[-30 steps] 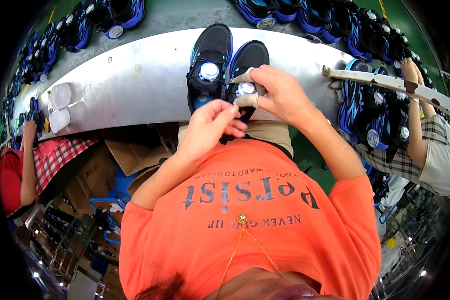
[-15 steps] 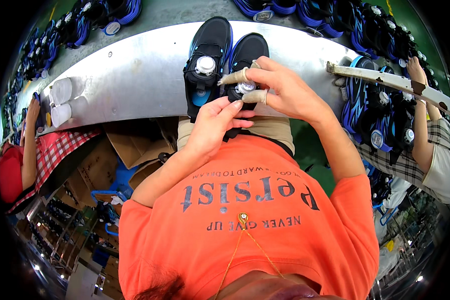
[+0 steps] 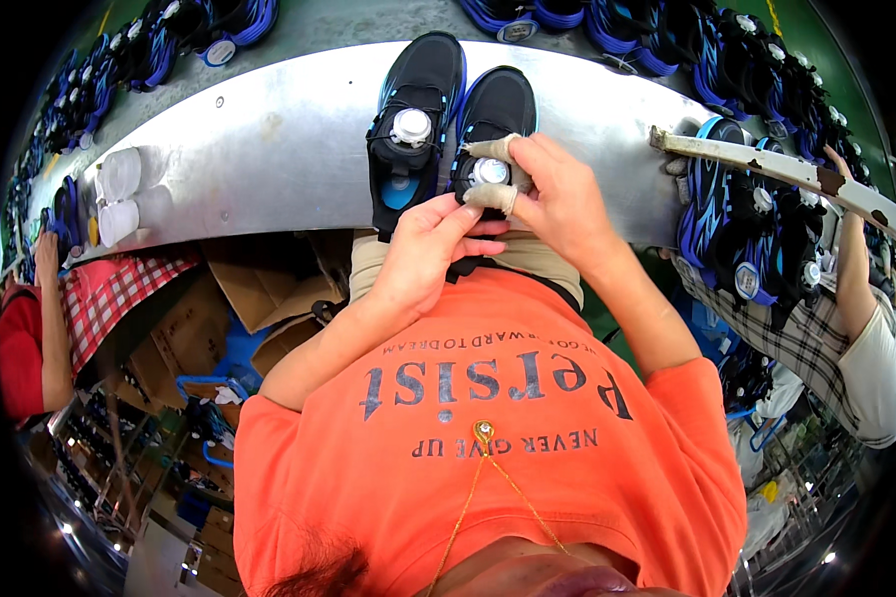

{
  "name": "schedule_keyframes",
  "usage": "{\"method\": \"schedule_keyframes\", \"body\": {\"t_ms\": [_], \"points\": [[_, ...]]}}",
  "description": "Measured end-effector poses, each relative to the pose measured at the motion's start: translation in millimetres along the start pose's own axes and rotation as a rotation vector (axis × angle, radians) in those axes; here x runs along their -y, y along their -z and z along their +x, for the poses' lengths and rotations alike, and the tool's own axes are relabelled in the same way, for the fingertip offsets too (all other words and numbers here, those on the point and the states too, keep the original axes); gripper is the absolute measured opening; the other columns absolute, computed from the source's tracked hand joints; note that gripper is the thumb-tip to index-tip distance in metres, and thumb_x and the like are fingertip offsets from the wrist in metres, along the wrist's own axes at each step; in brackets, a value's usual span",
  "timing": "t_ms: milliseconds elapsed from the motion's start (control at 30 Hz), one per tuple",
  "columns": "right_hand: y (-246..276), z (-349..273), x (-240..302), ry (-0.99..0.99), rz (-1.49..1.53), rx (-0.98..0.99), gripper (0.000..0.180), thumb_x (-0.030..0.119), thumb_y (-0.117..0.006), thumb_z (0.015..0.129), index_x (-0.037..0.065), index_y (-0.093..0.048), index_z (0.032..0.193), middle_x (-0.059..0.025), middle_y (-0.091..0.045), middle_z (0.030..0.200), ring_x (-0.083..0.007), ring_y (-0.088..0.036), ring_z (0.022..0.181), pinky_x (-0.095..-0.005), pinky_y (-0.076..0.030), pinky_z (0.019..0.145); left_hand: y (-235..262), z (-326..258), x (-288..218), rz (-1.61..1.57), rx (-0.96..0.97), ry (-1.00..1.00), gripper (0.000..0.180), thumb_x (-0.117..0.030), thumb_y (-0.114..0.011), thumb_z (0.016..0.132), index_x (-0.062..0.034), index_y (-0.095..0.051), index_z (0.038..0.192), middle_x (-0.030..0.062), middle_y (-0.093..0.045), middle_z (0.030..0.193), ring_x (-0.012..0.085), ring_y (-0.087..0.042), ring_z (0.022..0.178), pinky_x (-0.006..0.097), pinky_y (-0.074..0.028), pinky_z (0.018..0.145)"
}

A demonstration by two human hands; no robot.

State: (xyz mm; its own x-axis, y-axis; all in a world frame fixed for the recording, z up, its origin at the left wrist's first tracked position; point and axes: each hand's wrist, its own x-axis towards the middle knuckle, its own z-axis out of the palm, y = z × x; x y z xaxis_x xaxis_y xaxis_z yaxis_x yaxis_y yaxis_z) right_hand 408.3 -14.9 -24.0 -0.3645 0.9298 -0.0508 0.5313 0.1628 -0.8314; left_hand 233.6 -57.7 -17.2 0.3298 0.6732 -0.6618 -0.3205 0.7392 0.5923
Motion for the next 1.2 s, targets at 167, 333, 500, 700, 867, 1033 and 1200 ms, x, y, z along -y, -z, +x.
{"method": "schedule_keyframes", "body": {"t_ms": [167, 333, 500, 700, 867, 1033, 1200], "points": [[9.8, 8.7, -2.1, 0.173, 0.060, 0.088, 0.032, 0.023, -0.074, 0.077, 0.016, -0.068, 0.107, -0.0087, -0.047, 0.085, -0.0259, -0.055, 0.071, -0.0351, -0.048, 0.064, -0.6, -0.4, 5.6, -0.015, 0.000, -0.028, 0.032, -0.017, -0.046, 0.101, 0.0045, -0.054, 0.123, 0.0137, -0.062, 0.115, 0.0219, -0.064, 0.104, 0.033, -0.054, 0.085], [-10.8, -2.5, 6.5, -0.048, 0.079, -0.077, 0.033, 0.015, -0.074, 0.078, 0.010, -0.070, 0.110, -0.0062, -0.055, 0.085, -0.0135, -0.051, 0.066, -0.0285, -0.044, 0.064, 1.4, -13.0, -18.2, 0.306, 0.080, 0.232, 0.035, -0.024, -0.049, 0.101, 0.0032, -0.056, 0.121, 0.0135, -0.066, 0.104, 0.0170, -0.066, 0.085, 0.028, -0.053, 0.076], [15.7, 54.4, -4.1, 0.113, 0.033, 0.049, 0.039, 0.022, -0.070, 0.084, 0.013, -0.065, 0.121, -0.0099, -0.061, 0.109, -0.0218, -0.055, 0.098, -0.0322, -0.046, 0.087, 19.6, -14.8, -86.4, 1.262, -0.322, -0.896, 0.028, -0.018, -0.074, 0.079, -0.0016, -0.064, 0.100, 0.0110, -0.064, 0.093, 0.0235, -0.062, 0.079, 0.032, -0.049, 0.068], [-60.6, 158.0, -45.9, 0.253, -0.216, 0.105, 0.047, 0.047, -0.050, 0.092, 0.024, -0.055, 0.133, -0.0202, -0.049, 0.129, -0.0413, -0.045, 0.116, -0.0475, -0.035, 0.103, 48.6, 33.8, -98.2, 1.161, 0.196, -0.722, 0.027, -0.008, -0.067, 0.081, -0.0063, -0.066, 0.107, 0.0042, -0.053, 0.086, 0.0162, -0.050, 0.077, 0.028, -0.044, 0.069], [-66.9, 167.0, -40.4, 0.232, -0.251, 0.187, 0.040, 0.035, -0.054, 0.094, 0.021, -0.055, 0.132, -0.0184, -0.051, 0.122, -0.0381, -0.046, 0.111, -0.0450, -0.039, 0.099, 44.1, 28.8, -84.1, 1.337, -0.134, -0.739, 0.037, -0.010, -0.068, 0.081, -0.0068, -0.062, 0.117, 0.0033, -0.054, 0.092, 0.0167, -0.052, 0.082, 0.028, -0.044, 0.073], [-60.2, 167.3, -41.6, 0.266, -0.209, 0.204, 0.040, 0.031, -0.056, 0.092, 0.014, -0.057, 0.128, -0.0168, -0.052, 0.119, -0.0374, -0.047, 0.109, -0.0442, -0.041, 0.096, 60.1, 29.8, -89.7, 1.070, 0.063, -0.629, 0.038, -0.013, -0.072, 0.078, -0.0056, -0.061, 0.113, 0.0042, -0.056, 0.099, 0.0176, -0.051, 0.083, 0.028, -0.044, 0.073], [-62.8, 166.5, -40.2, 0.285, -0.176, 0.191, 0.038, 0.030, -0.057, 0.092, 0.012, -0.059, 0.126, -0.0159, -0.052, 0.118, -0.0364, -0.048, 0.110, -0.0437, -0.041, 0.096, 60.3, 30.0, -86.5, 1.065, 0.066, -0.579, 0.044, -0.008, -0.068, 0.079, -0.0073, -0.060, 0.122, 0.0030, -0.058, 0.108, 0.0169, -0.051, 0.089, 0.027, -0.044, 0.075]]}}
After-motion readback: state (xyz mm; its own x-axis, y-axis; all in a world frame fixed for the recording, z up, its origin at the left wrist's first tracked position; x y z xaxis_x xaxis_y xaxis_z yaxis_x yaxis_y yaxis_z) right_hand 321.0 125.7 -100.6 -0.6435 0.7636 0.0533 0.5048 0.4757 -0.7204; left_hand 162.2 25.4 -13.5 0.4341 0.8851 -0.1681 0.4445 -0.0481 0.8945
